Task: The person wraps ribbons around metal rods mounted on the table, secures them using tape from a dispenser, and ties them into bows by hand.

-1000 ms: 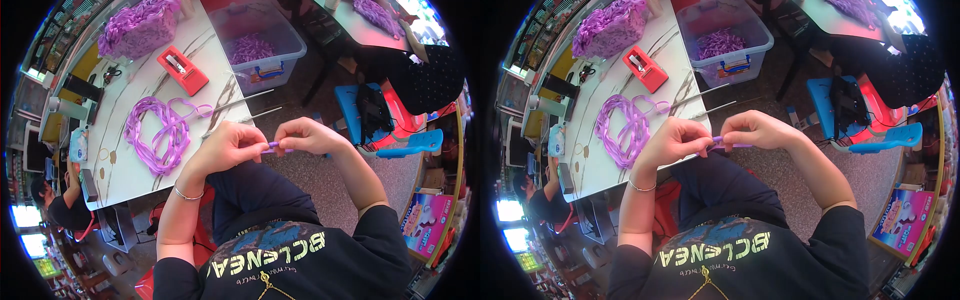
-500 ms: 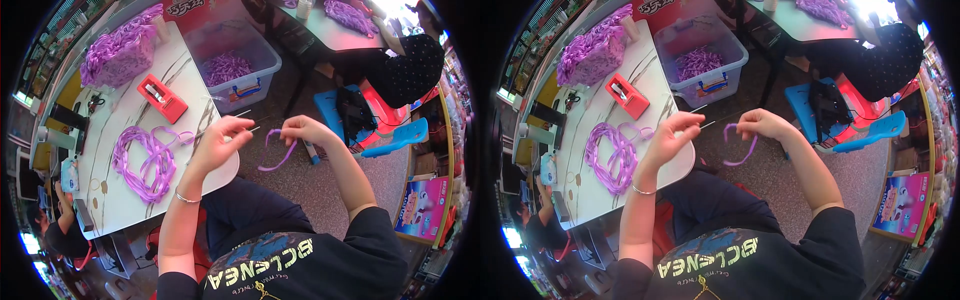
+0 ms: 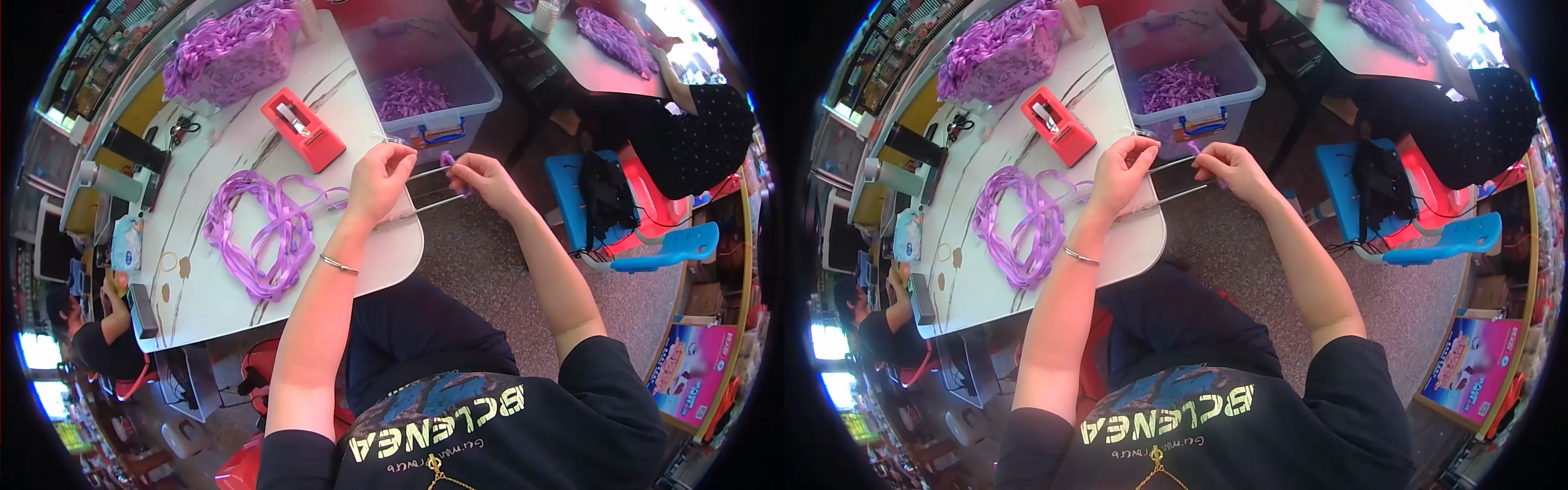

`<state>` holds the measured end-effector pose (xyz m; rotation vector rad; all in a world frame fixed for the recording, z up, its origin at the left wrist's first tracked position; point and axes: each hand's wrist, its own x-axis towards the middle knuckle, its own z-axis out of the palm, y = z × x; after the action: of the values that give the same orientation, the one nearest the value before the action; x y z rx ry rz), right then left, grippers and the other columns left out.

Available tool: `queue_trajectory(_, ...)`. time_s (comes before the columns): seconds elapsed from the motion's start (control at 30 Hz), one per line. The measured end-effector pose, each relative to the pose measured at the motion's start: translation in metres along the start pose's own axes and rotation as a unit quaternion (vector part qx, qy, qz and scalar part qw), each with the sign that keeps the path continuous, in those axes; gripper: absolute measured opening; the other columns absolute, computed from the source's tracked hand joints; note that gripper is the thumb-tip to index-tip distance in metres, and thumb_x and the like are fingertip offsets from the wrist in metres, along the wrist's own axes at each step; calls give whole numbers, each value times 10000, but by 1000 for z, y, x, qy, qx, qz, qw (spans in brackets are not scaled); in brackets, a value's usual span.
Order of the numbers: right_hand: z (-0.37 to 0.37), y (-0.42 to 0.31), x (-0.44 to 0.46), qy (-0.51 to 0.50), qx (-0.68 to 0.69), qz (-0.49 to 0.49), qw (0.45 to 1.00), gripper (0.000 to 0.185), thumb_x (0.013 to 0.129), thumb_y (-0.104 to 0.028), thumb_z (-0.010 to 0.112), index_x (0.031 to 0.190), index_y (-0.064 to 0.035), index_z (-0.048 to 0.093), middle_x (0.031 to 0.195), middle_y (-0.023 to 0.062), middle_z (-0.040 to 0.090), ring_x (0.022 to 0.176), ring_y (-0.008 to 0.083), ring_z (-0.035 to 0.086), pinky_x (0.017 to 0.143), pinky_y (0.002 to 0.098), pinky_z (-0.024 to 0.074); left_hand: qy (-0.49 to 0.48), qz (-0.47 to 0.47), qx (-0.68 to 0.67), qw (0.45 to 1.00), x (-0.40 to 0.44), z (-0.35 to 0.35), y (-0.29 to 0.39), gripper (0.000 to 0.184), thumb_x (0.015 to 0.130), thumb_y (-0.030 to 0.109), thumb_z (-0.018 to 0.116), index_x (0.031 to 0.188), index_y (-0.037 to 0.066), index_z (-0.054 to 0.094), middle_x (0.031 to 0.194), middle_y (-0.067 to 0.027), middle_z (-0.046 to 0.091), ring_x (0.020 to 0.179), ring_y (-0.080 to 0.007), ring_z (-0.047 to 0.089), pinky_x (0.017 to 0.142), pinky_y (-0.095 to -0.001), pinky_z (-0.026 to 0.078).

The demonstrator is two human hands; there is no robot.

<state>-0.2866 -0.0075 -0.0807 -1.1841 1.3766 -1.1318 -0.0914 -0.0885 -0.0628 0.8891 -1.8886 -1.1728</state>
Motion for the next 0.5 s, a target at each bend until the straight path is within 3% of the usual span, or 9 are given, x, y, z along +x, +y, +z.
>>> queue_trajectory(0.03,2,4,-1,-3,0,-1,1000,192,894,-197,542,873,-18,609,728,26,614,709,71,564,679,207,421,-11,8,9,1000,1,0,-1,122,861,105,574,924,9,618,739,32,563,670,-28,486,604,-179,391)
queue_trajectory(0.1,7,8,-6,34,65,-72,995,163,892,-168,543,879,-20,610,736,16,612,714,67,561,674,210,424,-13,5,6,1000,2,-1,-1,128,862,114,577,926,10,616,737,34,561,668,-28,484,602,-179,389)
queue_trajectory(0.2,12,8,-8,35,64,-97,993,161,885,-163,552,882,-15,615,742,7,609,715,65,552,675,213,421,-23,-10,-23,999,2,-2,2,140,860,124,583,934,10,618,736,36,561,668,-28,484,604,-179,388)
queue_trajectory(0.3,18,9,-8,-1,14,-62,998,161,880,-159,559,876,-11,620,743,6,606,714,66,543,680,213,419,-41,-23,-30,998,4,-3,0,149,858,128,587,939,7,619,760,29,575,667,-28,480,603,-181,389)
queue_trajectory(0.37,23,7,-9,2,9,-52,999,164,876,-155,563,870,-2,621,745,6,605,714,69,536,685,214,421,-18,1,13,1000,4,-1,-4,164,792,174,635,854,24,657,796,-79,598,664,-145,573,625,-273,462)
queue_trajectory(0.5,30,12,-11,9,33,-50,998,173,874,-165,568,874,-1,621,756,11,610,716,75,555,682,218,424,-31,5,75,997,4,-2,5,175,770,209,651,825,45,678,803,-89,600,651,-166,578,613,-289,463)
